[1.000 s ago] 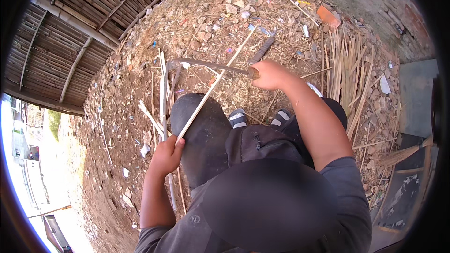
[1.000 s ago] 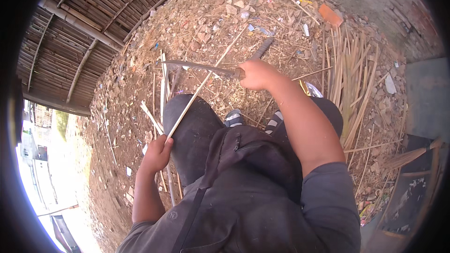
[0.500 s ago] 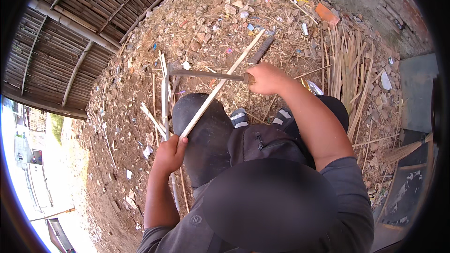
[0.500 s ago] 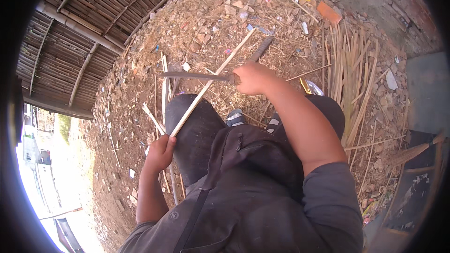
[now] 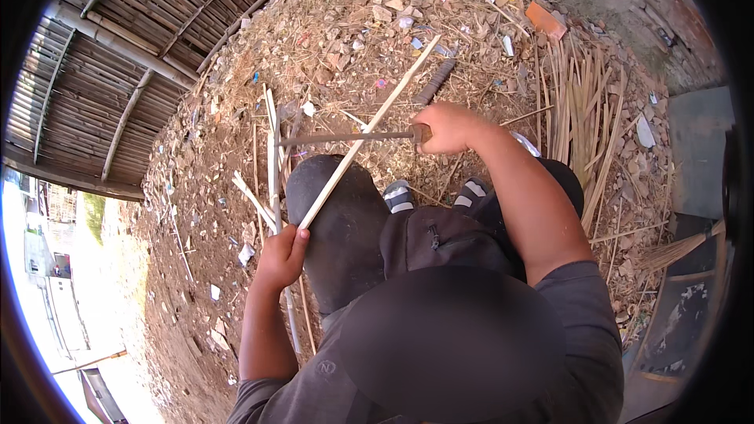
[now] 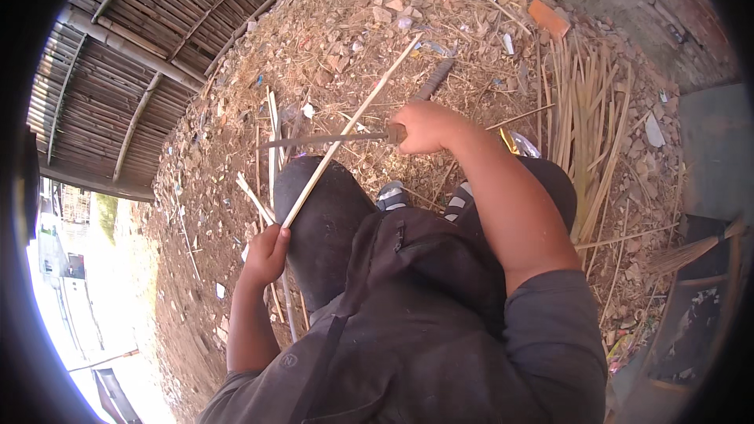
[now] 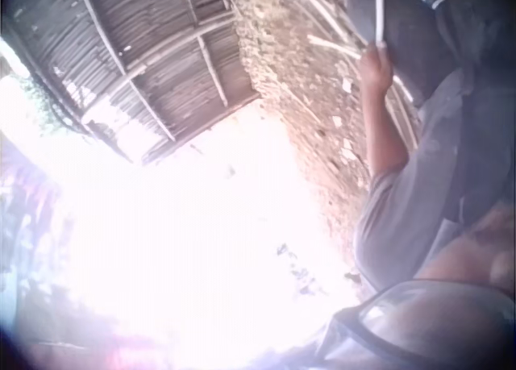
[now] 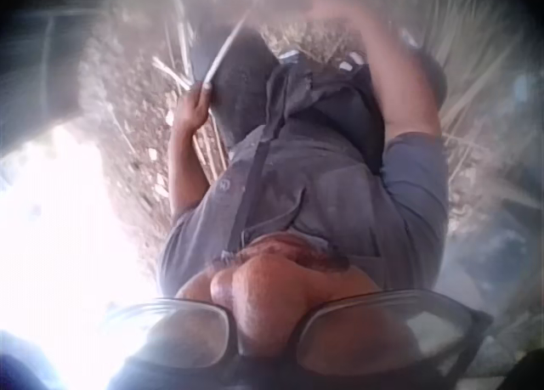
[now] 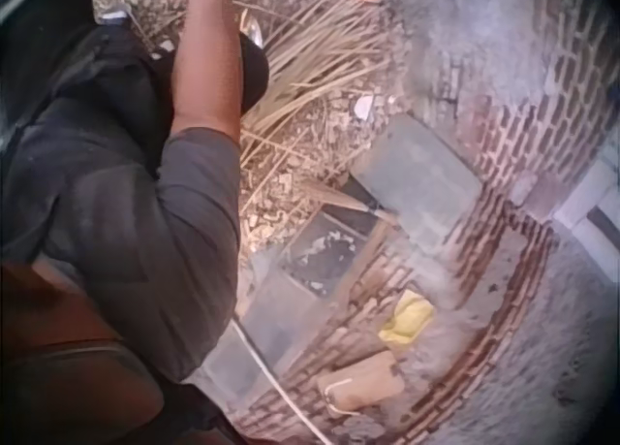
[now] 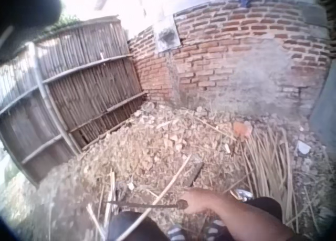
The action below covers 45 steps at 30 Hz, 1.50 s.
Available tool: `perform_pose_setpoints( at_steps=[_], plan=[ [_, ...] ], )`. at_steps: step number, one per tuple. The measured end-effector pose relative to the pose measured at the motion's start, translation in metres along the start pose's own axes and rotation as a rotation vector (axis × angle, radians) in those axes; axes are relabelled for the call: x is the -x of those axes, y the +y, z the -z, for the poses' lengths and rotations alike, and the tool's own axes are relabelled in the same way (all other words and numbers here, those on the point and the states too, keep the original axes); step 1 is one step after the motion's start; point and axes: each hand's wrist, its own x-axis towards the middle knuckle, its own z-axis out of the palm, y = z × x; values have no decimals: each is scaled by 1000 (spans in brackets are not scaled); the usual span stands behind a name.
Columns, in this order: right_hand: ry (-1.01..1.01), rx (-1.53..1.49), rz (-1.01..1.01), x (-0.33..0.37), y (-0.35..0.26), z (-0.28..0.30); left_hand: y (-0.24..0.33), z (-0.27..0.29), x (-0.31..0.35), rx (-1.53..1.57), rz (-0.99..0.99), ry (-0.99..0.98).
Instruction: The person scrapes a bamboo strip using a knife, shaving along the length of the strip while holding it in hand.
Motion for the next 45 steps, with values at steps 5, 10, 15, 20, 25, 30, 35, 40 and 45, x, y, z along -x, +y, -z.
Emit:
perform_pose_setpoints(
  at_steps=[5, 10, 15, 20, 25, 30, 35, 40, 45],
  plan=[
    [120, -91, -279, -9, 63, -9, 9, -8, -6, -172, 27, 58],
    [143, 105, -136, -1, -13, -3, -7, -14, 2, -167, 43, 89],
    [216, -134, -177, -5, 46, -12, -4, -15, -3, -170, 28, 103],
    [263, -28, -82, -3, 9, -18, -7, -14, -1, -221, -9, 116],
    [162, 36, -3, 5, -2, -8, -31, -29, 7, -159, -91, 204],
    [332, -66, -134, 7, 23, 1, -22, -26, 12, -170, -59, 259],
    [353, -89, -97, 7, 25, -6, -10, -14, 14, -161, -16, 198],
    [207, -64, -232, 8, 19, 4, 5, -10, 10, -192, 50, 167],
    [342, 4, -76, 8, 11, -10, 11, -9, 12, -165, 52, 224]
  ],
)
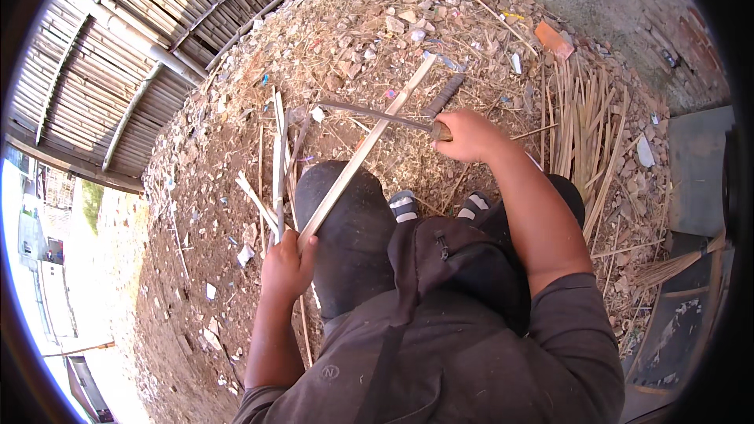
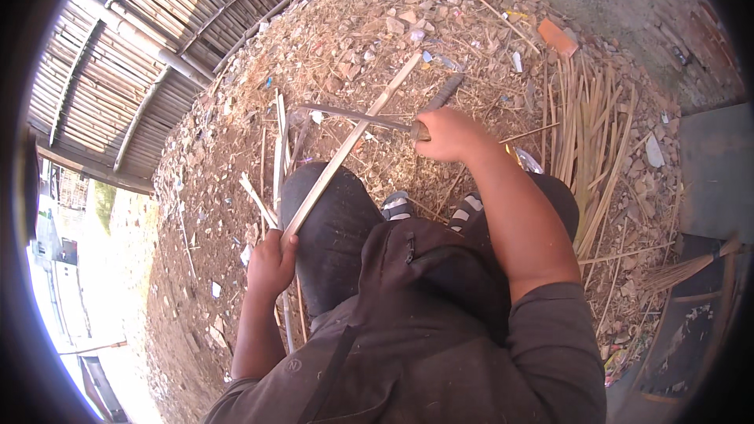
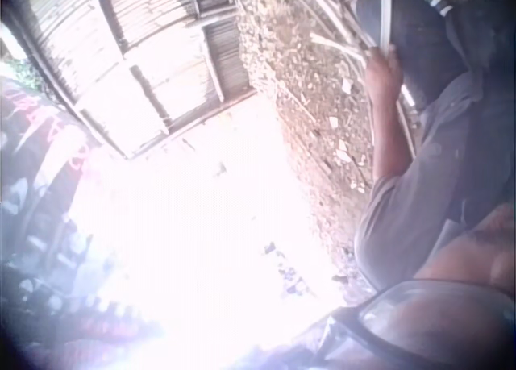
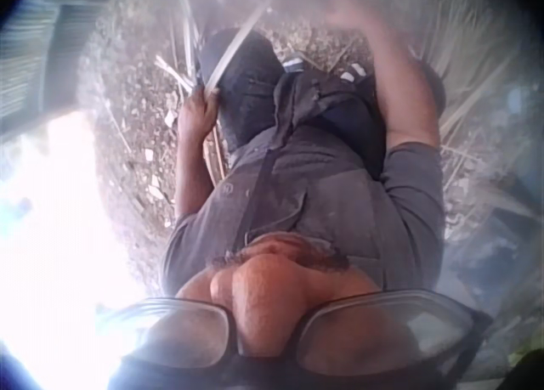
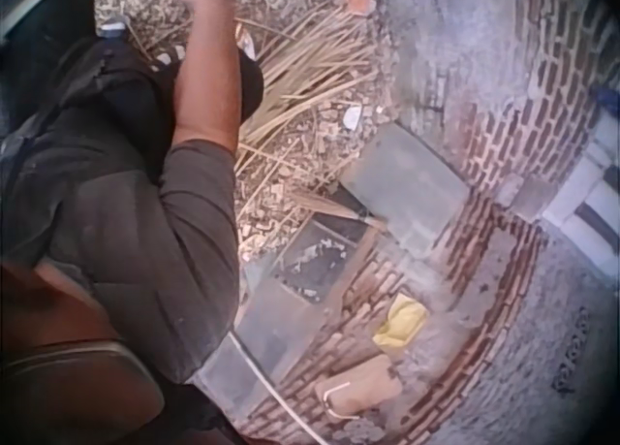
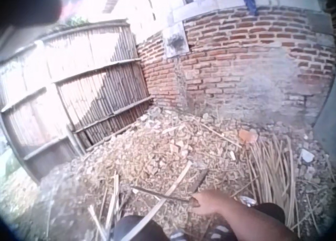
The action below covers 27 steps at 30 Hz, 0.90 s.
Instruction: The person scrapes a bamboo strip using a knife, shaving along the length of the strip while holding it in hand.
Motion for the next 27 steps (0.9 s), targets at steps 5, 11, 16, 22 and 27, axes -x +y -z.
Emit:
perform_pose_setpoints(
  at_steps=[5, 11, 16, 22, 27],
  plan=[
    [-109, 72, 70, 0, -35, -7, -1, -6, -2, -96, -2, 21],
    [-111, -98, -70, -18, 7, -23, -13, -20, -6, -135, -3, 21],
    [-101, -77, -215, -16, -6, -11, -9, -3, -12, -133, -33, -26],
    [-73, -218, -350, -21, 41, -29, -14, -11, -12, -214, 25, -65],
    [-93, -74, -277, -24, 24, -20, -19, 2, -11, -231, -33, -72]
  ],
)
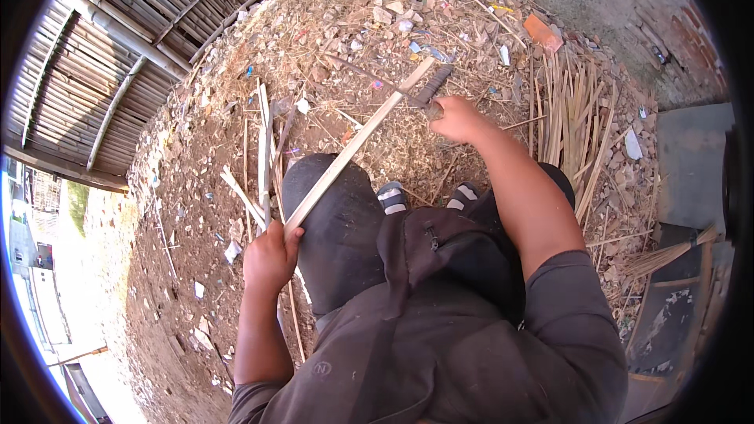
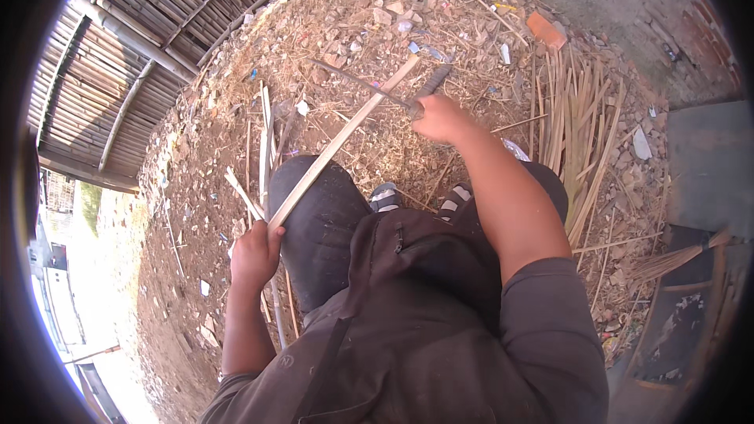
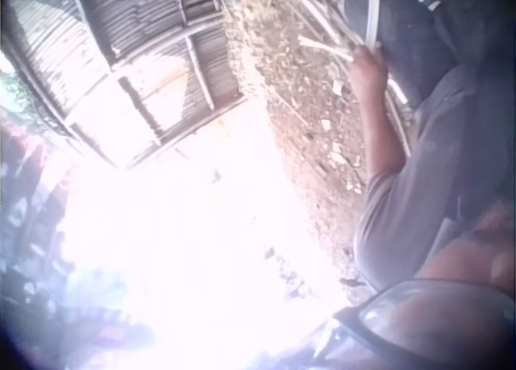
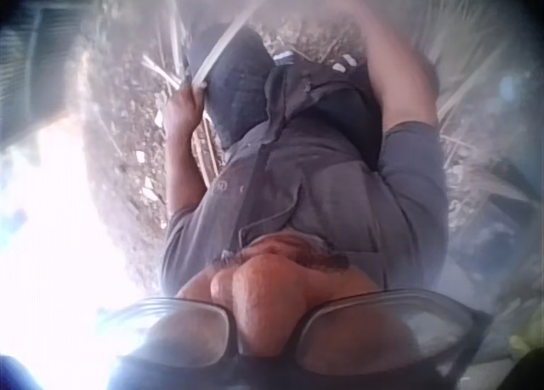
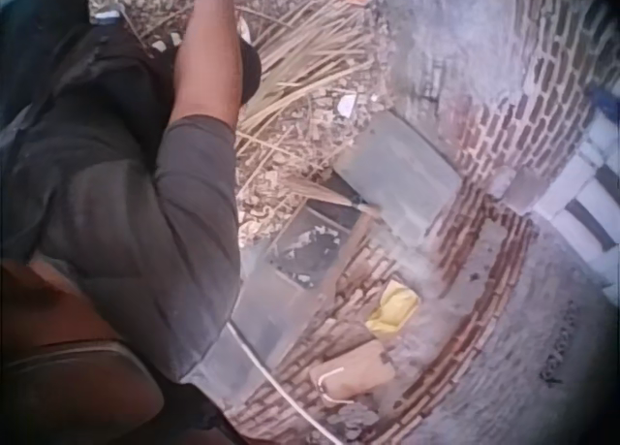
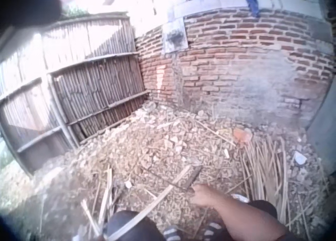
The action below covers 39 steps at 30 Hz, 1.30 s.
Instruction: The person scrapes a bamboo strip using a knife, shaving along the length of the strip while holding it in hand.
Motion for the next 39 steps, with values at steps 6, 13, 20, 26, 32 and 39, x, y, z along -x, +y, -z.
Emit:
perform_pose_setpoints(
  at_steps=[6, 13, 20, 26, 32, 39],
  plan=[
    [-26, -80, -21, -10, 11, -9, -8, -16, -5, 87, -18, 30],
    [46, 85, 105, 16, -29, 3, -11, 1, -2, 62, -30, -5],
    [609, -338, -444, -22, 97, 10, -30, -11, 1, 239, -59, 51],
    [648, -953, -356, -9, 61, 40, -33, -11, 17, 426, -29, 79],
    [633, -887, -159, -11, 42, 88, -21, -5, 15, 420, 69, 63],
    [451, -403, -232, -6, 112, 80, -10, -4, 21, 242, 123, 84]
  ],
)
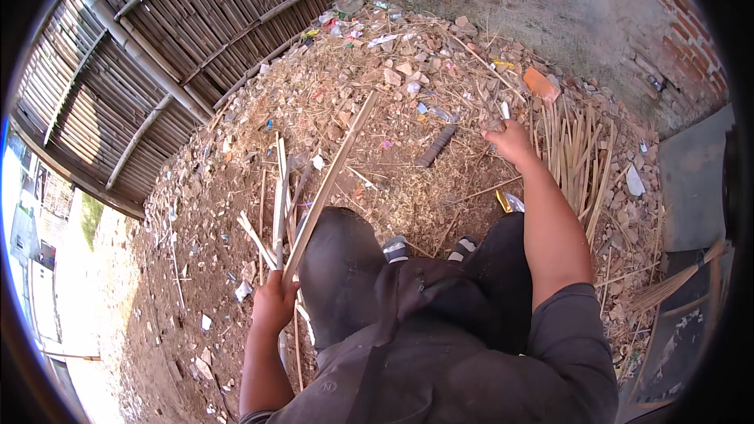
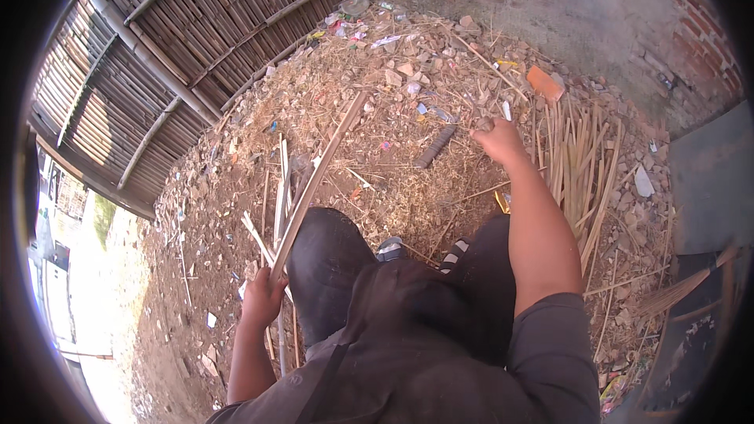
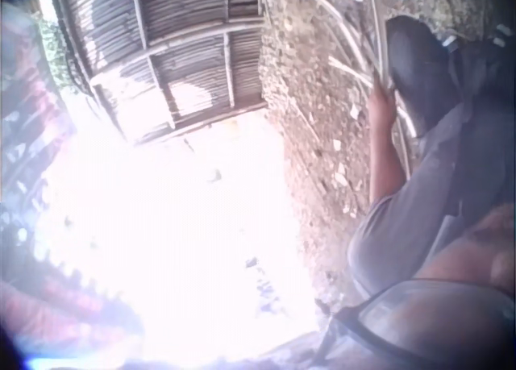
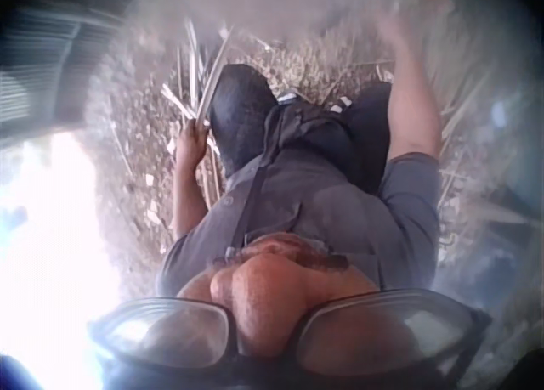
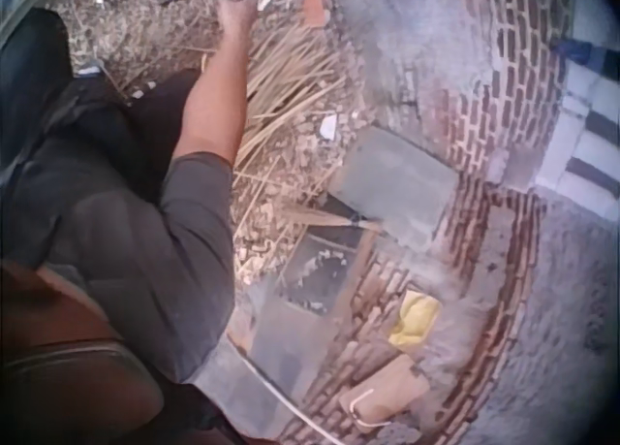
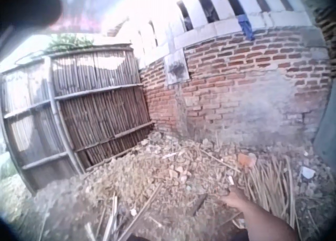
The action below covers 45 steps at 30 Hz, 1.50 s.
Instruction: The person scrapes a bamboo strip using a knife, shaving along the length of the strip while holding it in hand.
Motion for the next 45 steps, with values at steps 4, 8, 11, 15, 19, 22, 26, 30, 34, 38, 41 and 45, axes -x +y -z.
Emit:
perform_pose_setpoints(
  at_steps=[4, 8, 11, 15, 19, 22, 26, 30, 34, 38, 41, 45],
  plan=[
    [-47, 225, 121, 11, 21, 9, 10, 0, 8, 17, 27, 119],
    [-143, 126, 133, 34, -9, 15, 14, -6, 3, 68, 14, 35],
    [-200, 18, 300, 47, -21, 10, 24, -5, 2, 94, 26, 18],
    [-274, 274, 364, 78, -78, 4, 26, -6, 5, 174, 48, 23],
    [-296, 289, 579, 94, -87, -23, 28, -5, 9, 157, -24, -54],
    [-374, 377, 678, 106, -93, -47, 28, -4, 11, 72, -41, -85],
    [-485, 511, 685, 119, -103, -73, 24, -7, 11, -25, -60, -94],
    [-439, 510, 656, 103, -93, -83, 17, -15, 8, -51, -68, -67],
    [-355, 410, 590, 96, -97, -88, 18, -13, 7, -101, -91, -40],
    [-531, 590, 605, 107, -118, -93, 10, -15, 7, -118, -90, -48],
    [-484, 330, 377, 57, -70, -98, 10, -19, 4, -152, -56, -38],
    [-364, 458, 506, 77, -84, -97, 11, -5, -2, -151, -59, -103]
  ],
)
